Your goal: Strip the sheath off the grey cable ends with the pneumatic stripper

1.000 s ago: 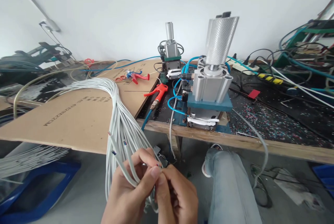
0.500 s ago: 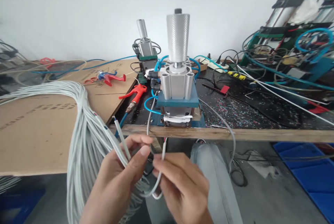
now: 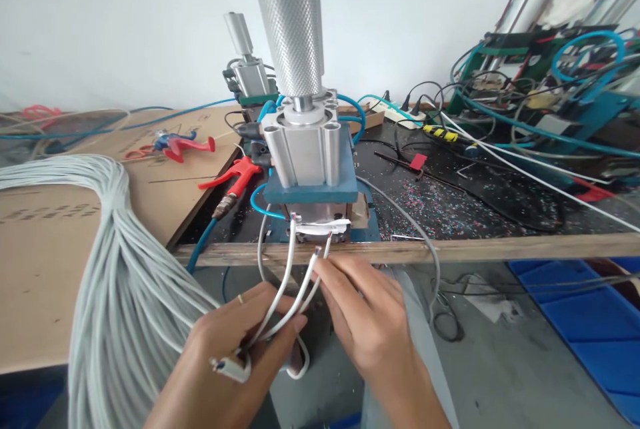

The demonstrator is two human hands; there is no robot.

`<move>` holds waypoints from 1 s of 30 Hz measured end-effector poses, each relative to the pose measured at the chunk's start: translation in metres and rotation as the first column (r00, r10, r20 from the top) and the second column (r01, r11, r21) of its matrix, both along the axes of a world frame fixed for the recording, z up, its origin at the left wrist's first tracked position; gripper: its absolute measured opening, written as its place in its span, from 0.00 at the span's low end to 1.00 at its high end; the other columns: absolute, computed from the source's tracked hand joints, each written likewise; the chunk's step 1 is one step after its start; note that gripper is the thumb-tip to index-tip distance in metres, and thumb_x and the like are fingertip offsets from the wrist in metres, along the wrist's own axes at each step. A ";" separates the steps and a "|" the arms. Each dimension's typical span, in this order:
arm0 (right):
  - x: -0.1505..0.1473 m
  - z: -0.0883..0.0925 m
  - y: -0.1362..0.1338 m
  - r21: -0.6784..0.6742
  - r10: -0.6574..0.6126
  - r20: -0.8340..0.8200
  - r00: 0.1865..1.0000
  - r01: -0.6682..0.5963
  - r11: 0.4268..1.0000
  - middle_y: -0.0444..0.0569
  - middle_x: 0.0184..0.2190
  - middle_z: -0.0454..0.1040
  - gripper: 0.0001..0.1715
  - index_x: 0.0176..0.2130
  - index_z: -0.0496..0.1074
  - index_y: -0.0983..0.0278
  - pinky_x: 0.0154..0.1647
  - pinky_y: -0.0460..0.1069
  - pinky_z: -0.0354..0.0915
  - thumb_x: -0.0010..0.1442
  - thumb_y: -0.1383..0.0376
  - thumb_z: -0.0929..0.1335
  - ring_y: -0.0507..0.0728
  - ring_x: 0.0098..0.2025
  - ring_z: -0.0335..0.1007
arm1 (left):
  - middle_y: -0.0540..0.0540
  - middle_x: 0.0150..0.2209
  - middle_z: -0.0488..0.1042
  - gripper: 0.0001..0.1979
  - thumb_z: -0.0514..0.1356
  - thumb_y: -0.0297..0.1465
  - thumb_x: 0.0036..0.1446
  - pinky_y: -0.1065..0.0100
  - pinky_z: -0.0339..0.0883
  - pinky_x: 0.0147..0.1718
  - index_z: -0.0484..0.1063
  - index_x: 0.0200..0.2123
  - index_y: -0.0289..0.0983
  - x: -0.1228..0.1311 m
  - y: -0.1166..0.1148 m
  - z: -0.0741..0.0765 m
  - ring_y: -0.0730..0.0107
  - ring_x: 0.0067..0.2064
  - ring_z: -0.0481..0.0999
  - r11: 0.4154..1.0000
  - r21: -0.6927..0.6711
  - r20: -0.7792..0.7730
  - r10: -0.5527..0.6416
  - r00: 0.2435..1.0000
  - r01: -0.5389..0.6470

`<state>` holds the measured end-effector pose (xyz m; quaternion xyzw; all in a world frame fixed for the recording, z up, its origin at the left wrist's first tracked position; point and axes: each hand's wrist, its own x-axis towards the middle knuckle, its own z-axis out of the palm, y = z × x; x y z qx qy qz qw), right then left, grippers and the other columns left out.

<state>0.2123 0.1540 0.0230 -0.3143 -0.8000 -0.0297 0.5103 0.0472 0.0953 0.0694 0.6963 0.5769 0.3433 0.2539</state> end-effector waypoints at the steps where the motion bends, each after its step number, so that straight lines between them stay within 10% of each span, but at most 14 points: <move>1: 0.000 0.001 0.001 -0.003 0.002 0.003 1.000 -0.002 1.000 0.53 0.42 0.80 0.11 0.47 0.79 0.73 0.46 0.43 0.68 0.67 0.79 0.68 0.50 0.44 0.76 | 0.52 0.26 0.70 0.15 0.57 0.27 0.66 0.72 0.61 0.27 0.68 0.25 0.38 0.000 0.000 -0.001 0.75 0.26 0.69 1.000 -0.008 0.008 0.016 1.000 -0.016; 8: 0.001 0.004 0.005 -0.032 0.009 0.024 1.000 -0.008 0.999 0.53 0.43 0.80 0.12 0.48 0.79 0.73 0.49 0.42 0.68 0.70 0.77 0.66 0.49 0.46 0.76 | 0.51 0.27 0.75 0.10 0.61 0.35 0.65 0.71 0.63 0.27 0.78 0.32 0.39 0.006 0.004 -0.010 0.71 0.28 0.72 0.987 -0.081 0.278 0.156 0.948 -0.139; 13: 0.003 0.003 0.006 -0.061 0.006 0.021 1.000 -0.005 0.998 0.51 0.44 0.80 0.13 0.51 0.77 0.72 0.46 0.44 0.69 0.69 0.78 0.67 0.50 0.45 0.76 | 0.52 0.24 0.69 0.14 0.65 0.40 0.64 0.73 0.56 0.24 0.76 0.28 0.39 0.019 0.001 -0.011 0.75 0.25 0.62 0.897 -0.032 0.575 0.377 0.726 -0.440; 20: 0.006 0.003 0.010 -0.077 0.008 -0.007 1.000 -0.009 0.997 0.52 0.44 0.80 0.13 0.51 0.77 0.73 0.49 0.44 0.69 0.69 0.78 0.67 0.49 0.45 0.76 | 0.54 0.23 0.59 0.20 0.62 0.39 0.68 0.70 0.44 0.20 0.66 0.25 0.37 0.025 0.000 -0.019 0.77 0.22 0.54 0.881 0.074 0.816 0.216 0.537 -0.467; 30: 0.008 0.000 0.014 -0.068 0.007 0.007 1.000 -0.006 0.998 0.52 0.44 0.79 0.14 0.51 0.76 0.72 0.47 0.46 0.71 0.69 0.78 0.66 0.50 0.44 0.77 | 0.54 0.22 0.57 0.23 0.61 0.38 0.69 0.67 0.43 0.21 0.62 0.23 0.36 0.027 0.003 -0.015 0.77 0.22 0.53 0.881 0.082 0.815 0.210 0.539 -0.467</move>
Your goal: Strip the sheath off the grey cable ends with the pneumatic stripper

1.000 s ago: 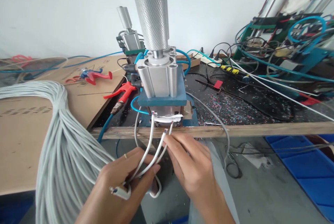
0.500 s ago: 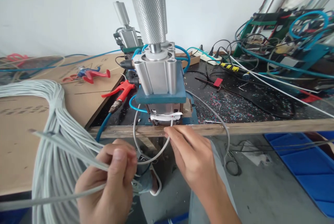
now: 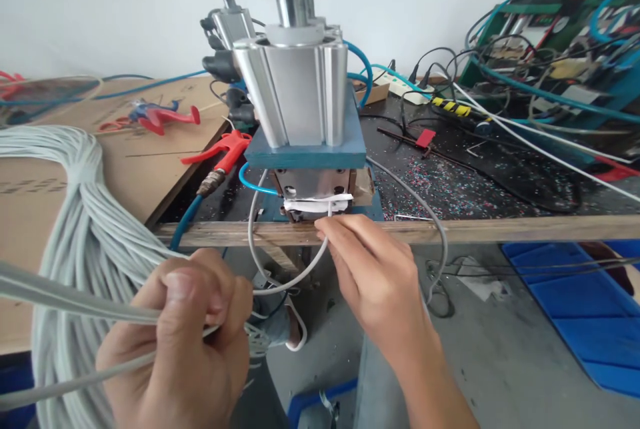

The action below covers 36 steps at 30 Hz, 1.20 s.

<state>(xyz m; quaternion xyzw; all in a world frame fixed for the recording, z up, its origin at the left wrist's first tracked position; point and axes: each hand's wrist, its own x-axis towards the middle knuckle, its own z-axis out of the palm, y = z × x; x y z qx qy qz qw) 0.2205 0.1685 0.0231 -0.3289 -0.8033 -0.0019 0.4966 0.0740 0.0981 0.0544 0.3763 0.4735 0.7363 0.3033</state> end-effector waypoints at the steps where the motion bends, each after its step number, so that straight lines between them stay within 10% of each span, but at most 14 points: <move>1: 0.000 0.000 0.001 0.005 -0.003 0.005 1.000 0.003 1.000 0.52 0.44 0.79 0.14 0.51 0.76 0.72 0.47 0.46 0.71 0.69 0.78 0.66 0.50 0.44 0.77 | 0.54 0.22 0.57 0.22 0.61 0.38 0.69 0.67 0.43 0.21 0.62 0.23 0.36 0.000 0.000 0.000 0.77 0.22 0.53 1.000 0.011 -0.003 0.000 1.000 0.000; 36: -0.002 -0.003 0.002 0.001 0.004 -0.004 1.000 -0.004 1.000 0.56 0.45 0.79 0.14 0.52 0.76 0.75 0.50 0.48 0.71 0.67 0.80 0.67 0.54 0.47 0.76 | 0.53 0.22 0.56 0.22 0.61 0.38 0.69 0.68 0.43 0.19 0.63 0.23 0.36 -0.004 -0.005 0.003 0.78 0.21 0.54 1.000 0.011 -0.019 -0.013 1.000 0.013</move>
